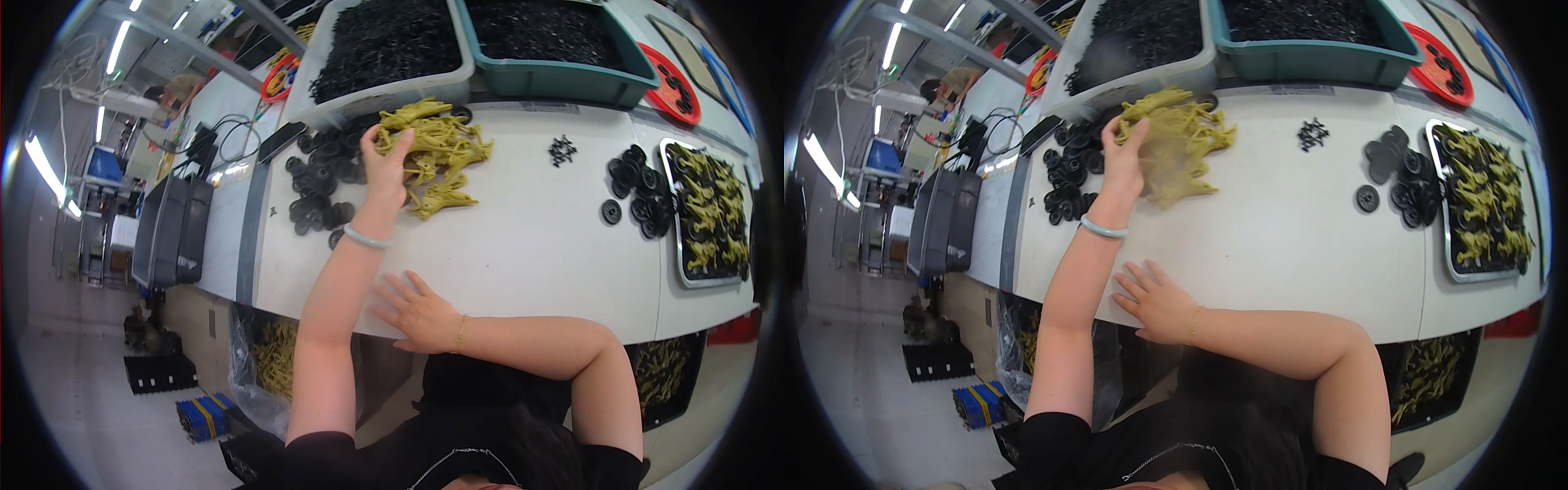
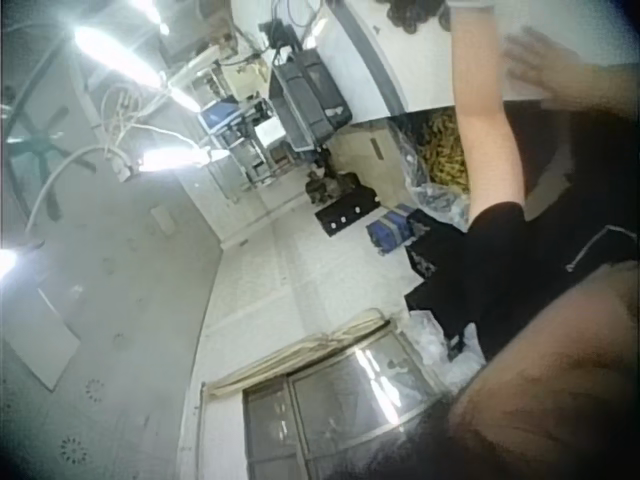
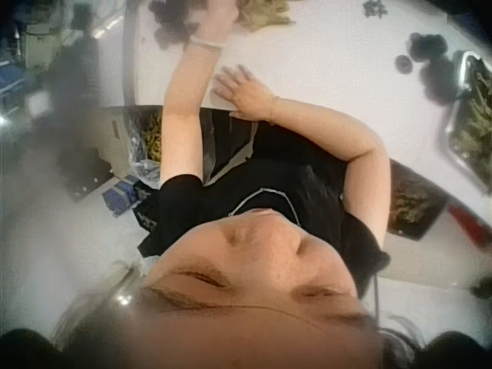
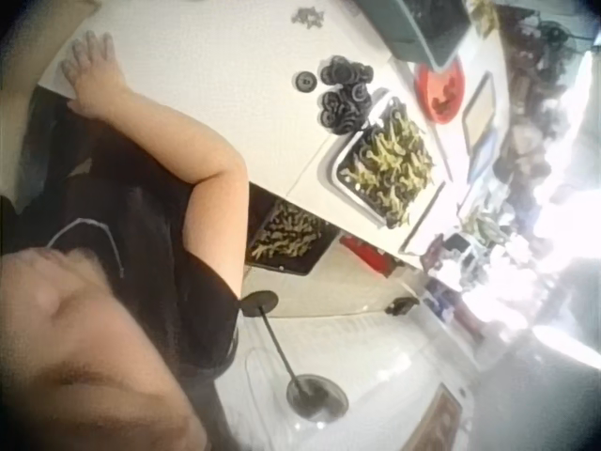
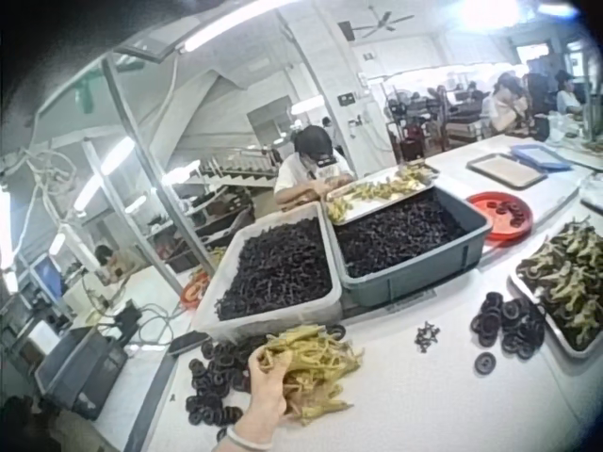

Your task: The person assembles plastic toy motorcycles by hand, snapping plastic wheels and motorcycle frame parts together at a factory workstation.

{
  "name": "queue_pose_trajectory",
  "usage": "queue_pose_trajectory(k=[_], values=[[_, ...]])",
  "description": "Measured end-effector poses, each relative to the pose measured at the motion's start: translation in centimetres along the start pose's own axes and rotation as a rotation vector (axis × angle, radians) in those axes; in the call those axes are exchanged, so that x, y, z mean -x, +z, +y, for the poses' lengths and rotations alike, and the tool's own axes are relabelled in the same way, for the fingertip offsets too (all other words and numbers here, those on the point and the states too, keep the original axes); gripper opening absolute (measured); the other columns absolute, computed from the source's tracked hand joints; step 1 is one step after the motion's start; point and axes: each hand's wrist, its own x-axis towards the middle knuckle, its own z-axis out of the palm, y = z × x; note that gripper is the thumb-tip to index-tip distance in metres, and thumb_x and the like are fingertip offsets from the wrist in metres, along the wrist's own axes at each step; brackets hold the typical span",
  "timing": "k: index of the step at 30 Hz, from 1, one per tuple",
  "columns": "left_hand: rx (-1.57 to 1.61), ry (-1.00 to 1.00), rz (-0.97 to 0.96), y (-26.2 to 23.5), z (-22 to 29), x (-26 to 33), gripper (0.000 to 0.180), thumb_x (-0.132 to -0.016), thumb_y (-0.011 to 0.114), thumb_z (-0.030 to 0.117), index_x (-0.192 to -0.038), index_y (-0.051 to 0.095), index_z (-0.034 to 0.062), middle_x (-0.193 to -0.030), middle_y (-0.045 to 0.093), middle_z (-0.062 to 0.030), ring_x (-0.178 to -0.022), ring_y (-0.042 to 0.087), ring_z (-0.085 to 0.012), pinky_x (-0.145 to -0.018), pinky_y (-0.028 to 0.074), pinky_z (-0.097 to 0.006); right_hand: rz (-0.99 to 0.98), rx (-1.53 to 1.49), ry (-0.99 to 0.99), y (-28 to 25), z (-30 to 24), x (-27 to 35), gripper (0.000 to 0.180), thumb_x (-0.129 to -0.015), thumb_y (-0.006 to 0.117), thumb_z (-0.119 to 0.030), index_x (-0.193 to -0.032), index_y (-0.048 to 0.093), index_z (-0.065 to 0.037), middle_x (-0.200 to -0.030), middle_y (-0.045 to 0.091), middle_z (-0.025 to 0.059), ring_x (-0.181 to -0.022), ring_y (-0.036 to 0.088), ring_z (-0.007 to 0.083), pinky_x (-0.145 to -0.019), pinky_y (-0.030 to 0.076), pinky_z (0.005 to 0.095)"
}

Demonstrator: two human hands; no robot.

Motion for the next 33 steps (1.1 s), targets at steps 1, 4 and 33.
queue_pose_trajectory(k=[1,4,33], values=[[-0.262,0.132,0.063,-2.1,-2.5,-2.4,0.078,-0.076,0.08,0.028,-0.134,0.031,0.0129,-0.127,0.037,-0.0156,-0.115,0.044,-0.0266,-0.093,0.044,-0.039,0.006,0.004,0.018,0.0,-0.2,0.0,0.074,-0.081,0.065,-0.046,-0.142,0.04,-0.012,-0.15,0.03,0.0147,-0.141,0.02,0.0338,-0.113,0.016,0.0529],[-0.444,0.155,0.183,0.2,-2.0,-0.2,0.091,-0.072,0.082,0.035,-0.139,0.027,0.0103,-0.13,0.03,-0.0177,-0.12,0.034,-0.0288,-0.102,0.032,-0.039,0.002,-0.037,0.046,0.5,0.6,0.4,0.074,-0.081,0.065,-0.046,-0.142,0.04,-0.011,-0.15,0.029,0.0155,-0.142,0.017,0.0345,-0.113,0.014,0.0535],[-1.014,0.556,-0.152,-11.5,3.6,4.1,0.079,-0.082,0.068,0.04,-0.147,0.031,0.0147,-0.15,0.026,-0.0197,-0.141,0.015,-0.0399,-0.112,0.017,-0.053,0.529,0.694,1.094,-8.9,20.4,22.8,0.071,-0.085,0.059,-0.04,-0.148,0.03,-0.028,-0.154,0.025,0.0071,-0.144,0.015,0.0306,-0.115,0.005,0.0523]])
